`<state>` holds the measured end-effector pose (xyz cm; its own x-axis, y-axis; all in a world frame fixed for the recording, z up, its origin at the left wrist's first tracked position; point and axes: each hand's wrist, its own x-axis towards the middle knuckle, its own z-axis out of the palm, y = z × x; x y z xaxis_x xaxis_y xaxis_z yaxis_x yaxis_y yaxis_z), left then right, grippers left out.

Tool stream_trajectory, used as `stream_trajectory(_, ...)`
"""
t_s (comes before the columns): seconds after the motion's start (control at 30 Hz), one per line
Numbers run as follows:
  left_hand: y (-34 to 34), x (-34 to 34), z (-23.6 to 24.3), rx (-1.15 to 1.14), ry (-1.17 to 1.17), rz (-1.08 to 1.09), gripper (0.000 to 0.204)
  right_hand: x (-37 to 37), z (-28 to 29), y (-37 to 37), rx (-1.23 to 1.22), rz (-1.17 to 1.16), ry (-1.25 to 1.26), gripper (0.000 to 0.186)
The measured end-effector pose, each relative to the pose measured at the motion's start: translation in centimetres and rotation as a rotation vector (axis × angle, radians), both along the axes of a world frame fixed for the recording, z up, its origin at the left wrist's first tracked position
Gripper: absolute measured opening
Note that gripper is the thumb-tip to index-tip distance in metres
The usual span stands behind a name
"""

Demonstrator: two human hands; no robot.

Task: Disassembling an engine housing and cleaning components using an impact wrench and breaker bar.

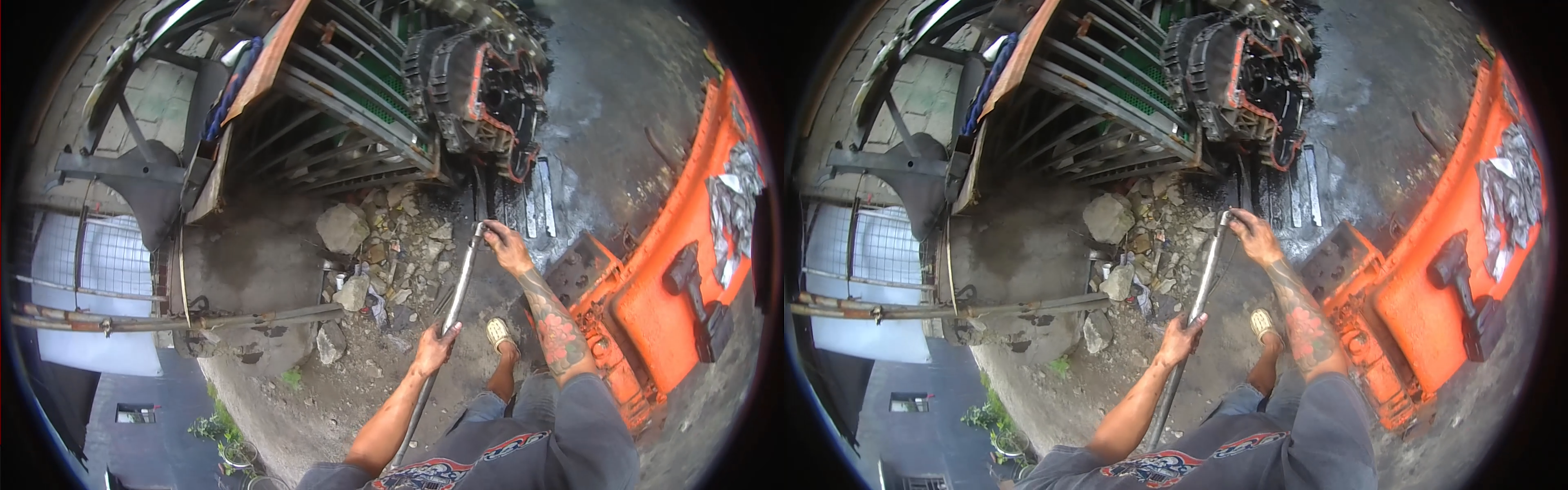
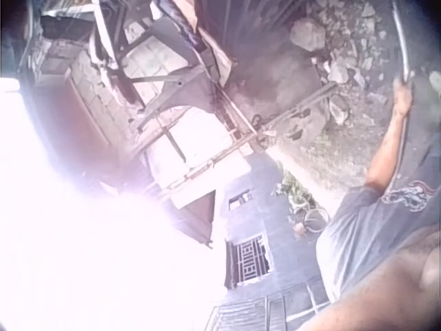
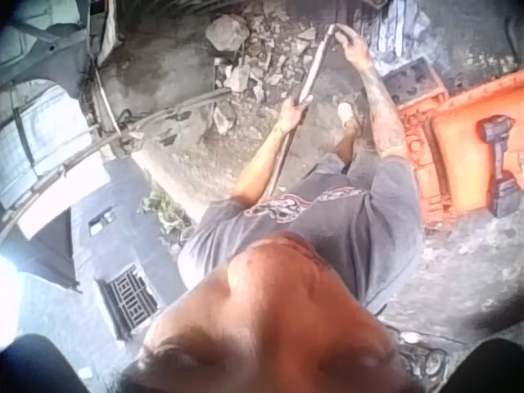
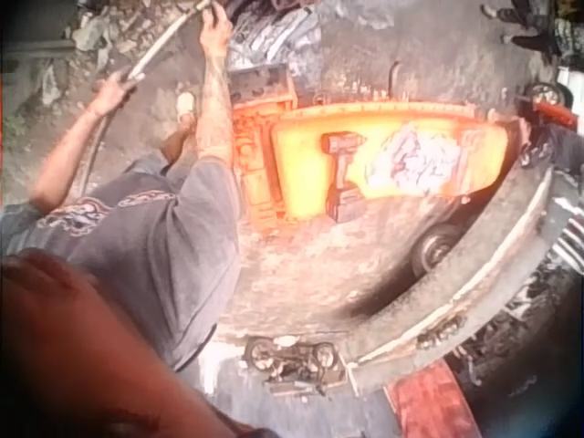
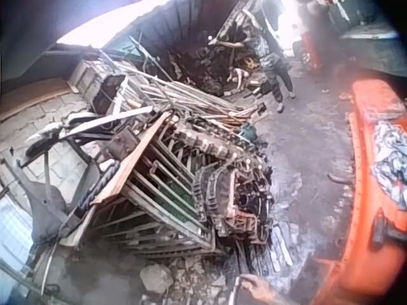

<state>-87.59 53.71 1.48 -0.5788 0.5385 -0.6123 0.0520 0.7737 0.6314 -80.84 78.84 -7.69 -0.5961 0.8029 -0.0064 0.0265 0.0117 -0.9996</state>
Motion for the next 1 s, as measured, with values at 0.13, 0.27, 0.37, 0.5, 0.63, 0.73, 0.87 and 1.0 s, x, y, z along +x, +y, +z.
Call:
stream_trajectory(0.13,0.0,-0.5,1.3,-0.062,0.16,-0.16,0.051,0.8,0.0,0.1,0.326,0.037,0.003,0.039)
stream_trajectory(0.27,0.4,-0.1,2.6,-0.13,0.122,-0.178,0.058,0.7,0.4,-0.3,0.365,0.028,-0.01,0.039)
stream_trajectory(0.37,0.6,0.2,3.1,-0.142,0.095,-0.189,0.058,0.3,0.2,-1.0,0.431,-0.019,0.01,0.039)
stream_trajectory(0.5,0.7,0.6,4.1,-0.106,0.164,-0.186,0.057,-0.5,-1.0,-2.0,0.519,-0.124,0.023,0.04)
stream_trajectory(0.63,0.9,1.3,5.5,-0.208,0.184,-0.186,0.056,-1.5,-2.2,-2.3,0.528,-0.21,0.067,0.035)
stream_trajectory(0.73,1.1,2.2,6.2,-0.12,0.28,-0.147,0.055,-1.9,-2.3,-2.2,0.342,-0.234,0.079,0.029)
stream_trajectory(0.87,1.1,2.6,6.3,-0.128,0.268,-0.125,0.053,-1.7,-1.1,-2.1,0.372,-0.236,0.078,0.026)
stream_trajectory(1.0,-0.4,1.0,7.0,-0.038,0.35,-0.125,0.05,-1.1,0.5,-2.0,0.34,-0.146,0.028,0.027)
